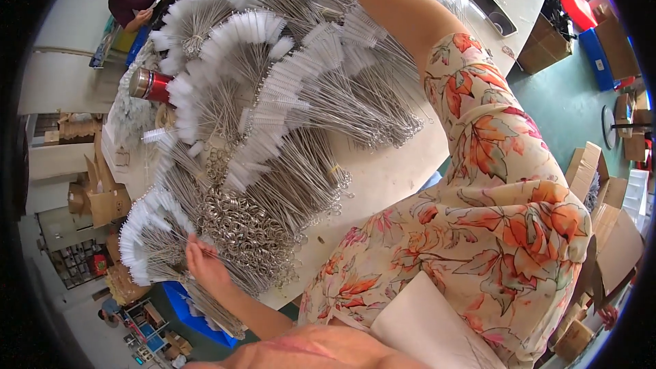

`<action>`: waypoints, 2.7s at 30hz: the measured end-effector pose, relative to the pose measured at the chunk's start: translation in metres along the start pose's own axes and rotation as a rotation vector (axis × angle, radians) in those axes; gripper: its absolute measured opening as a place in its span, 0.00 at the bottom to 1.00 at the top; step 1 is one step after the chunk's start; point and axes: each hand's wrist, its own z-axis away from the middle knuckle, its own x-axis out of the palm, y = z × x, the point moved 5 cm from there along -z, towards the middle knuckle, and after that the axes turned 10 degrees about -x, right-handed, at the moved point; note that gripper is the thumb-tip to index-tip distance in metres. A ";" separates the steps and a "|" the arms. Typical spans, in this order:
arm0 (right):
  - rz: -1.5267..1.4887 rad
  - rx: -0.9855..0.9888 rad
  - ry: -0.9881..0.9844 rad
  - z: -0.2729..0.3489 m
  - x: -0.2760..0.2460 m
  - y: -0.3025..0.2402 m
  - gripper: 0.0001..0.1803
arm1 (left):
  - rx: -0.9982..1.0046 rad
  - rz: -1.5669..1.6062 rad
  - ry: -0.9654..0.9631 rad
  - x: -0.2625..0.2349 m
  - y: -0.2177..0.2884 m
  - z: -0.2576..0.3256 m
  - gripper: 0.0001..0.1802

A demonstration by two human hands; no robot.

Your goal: Assembling small wire-bristled cleaning brushes by threading metal rings onto their wire shafts.

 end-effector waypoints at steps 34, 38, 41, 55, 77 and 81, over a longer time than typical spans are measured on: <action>-1.280 -0.680 -0.493 0.294 0.034 -0.265 0.13 | 0.377 -0.097 -0.326 0.129 0.007 0.086 0.14; -0.908 -0.500 -0.580 0.386 0.070 -0.270 0.15 | 0.624 -0.248 -0.295 0.157 0.005 0.086 0.09; -1.065 -0.610 -0.369 0.382 0.074 -0.251 0.17 | 0.844 -0.190 -0.119 0.131 -0.010 0.072 0.06; -0.283 -0.502 -0.911 0.388 0.064 -0.203 0.11 | 0.967 -0.409 -0.235 0.116 -0.099 0.122 0.16; -0.775 0.355 -1.638 0.468 0.113 -0.144 0.12 | 0.878 -0.312 -0.640 0.105 -0.096 0.146 0.10; -0.255 -0.118 -1.387 0.435 0.092 -0.159 0.08 | 0.890 -0.464 -0.429 0.094 -0.095 0.136 0.10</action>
